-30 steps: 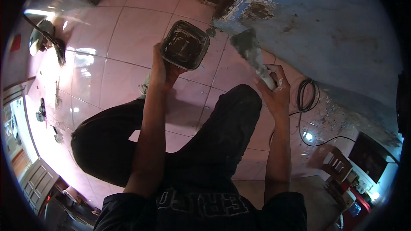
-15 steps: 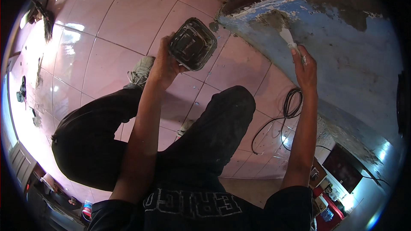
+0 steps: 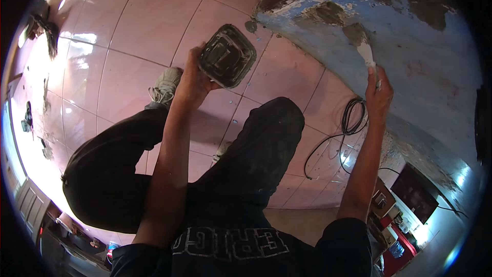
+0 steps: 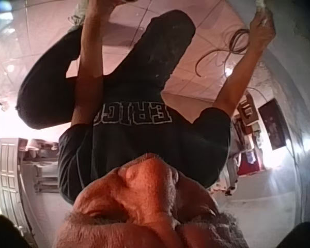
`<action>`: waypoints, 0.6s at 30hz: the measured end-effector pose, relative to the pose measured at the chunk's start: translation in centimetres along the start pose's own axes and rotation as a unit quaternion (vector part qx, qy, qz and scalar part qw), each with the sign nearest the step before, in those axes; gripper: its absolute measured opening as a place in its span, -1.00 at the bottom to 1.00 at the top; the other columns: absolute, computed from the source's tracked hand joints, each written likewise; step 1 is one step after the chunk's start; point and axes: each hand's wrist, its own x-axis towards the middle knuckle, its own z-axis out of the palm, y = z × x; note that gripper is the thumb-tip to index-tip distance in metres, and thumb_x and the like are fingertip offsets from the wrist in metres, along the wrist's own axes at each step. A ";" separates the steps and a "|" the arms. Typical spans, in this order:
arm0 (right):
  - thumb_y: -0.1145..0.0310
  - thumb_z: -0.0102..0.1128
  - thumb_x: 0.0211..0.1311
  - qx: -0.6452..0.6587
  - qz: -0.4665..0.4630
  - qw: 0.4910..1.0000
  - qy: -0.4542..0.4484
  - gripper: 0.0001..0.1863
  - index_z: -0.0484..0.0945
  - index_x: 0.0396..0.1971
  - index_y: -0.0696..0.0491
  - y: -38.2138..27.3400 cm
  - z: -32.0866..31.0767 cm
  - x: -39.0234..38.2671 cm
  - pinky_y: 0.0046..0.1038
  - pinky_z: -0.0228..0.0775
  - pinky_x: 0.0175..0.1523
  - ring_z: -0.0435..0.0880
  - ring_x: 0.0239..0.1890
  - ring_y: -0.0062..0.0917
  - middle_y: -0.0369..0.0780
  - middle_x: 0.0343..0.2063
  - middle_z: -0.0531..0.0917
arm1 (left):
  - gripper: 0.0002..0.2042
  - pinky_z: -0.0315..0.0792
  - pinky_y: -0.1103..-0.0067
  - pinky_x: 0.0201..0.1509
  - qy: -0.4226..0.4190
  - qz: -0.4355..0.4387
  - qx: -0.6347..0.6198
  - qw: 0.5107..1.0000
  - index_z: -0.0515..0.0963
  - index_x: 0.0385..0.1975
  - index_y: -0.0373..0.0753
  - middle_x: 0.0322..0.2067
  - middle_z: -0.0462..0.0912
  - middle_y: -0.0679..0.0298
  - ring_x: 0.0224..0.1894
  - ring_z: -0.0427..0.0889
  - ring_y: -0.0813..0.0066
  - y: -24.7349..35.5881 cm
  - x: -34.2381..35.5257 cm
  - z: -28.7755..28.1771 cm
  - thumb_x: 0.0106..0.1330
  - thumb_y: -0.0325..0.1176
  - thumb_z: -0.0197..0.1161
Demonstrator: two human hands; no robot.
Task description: Apply wall putty or plaster to a damaged section of a wall using a putty knife.
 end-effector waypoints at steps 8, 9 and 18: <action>0.29 0.20 0.45 0.161 0.011 0.986 0.046 -0.76 0.54 -0.10 0.15 -8.1 9.1 -1.8 -0.03 0.51 -0.15 0.68 -0.21 0.10 0.08 -0.28 0.68 | -0.40 0.71 0.28 0.02 -0.045 -0.007 0.064 0.997 0.45 0.25 -0.21 0.06 0.69 0.14 0.03 0.76 0.26 0.6 -0.2 -1.2 0.62 0.17 -0.26; 0.29 0.20 0.45 0.155 0.026 0.986 0.059 -0.76 0.54 -0.10 0.15 -8.5 9.3 -1.6 -0.03 0.51 -0.15 0.68 -0.21 0.10 0.08 -0.28 0.68 | -0.40 0.71 0.29 0.00 -0.034 -0.020 0.048 0.998 0.47 0.23 -0.22 0.03 0.71 0.14 0.00 0.76 0.25 0.3 -0.1 -0.2 0.62 0.17 -0.26; 0.29 0.17 0.46 0.102 0.150 0.980 0.085 -0.76 0.51 -0.08 0.15 -4.9 9.9 -4.3 -0.03 0.55 -0.19 0.70 -0.21 0.07 0.05 -0.24 0.70 | -0.40 0.72 0.31 -0.08 0.060 -0.038 0.071 0.995 0.51 0.18 -0.21 0.01 0.70 0.15 -0.07 0.76 0.28 -0.1 -1.2 1.3 0.60 0.19 -0.24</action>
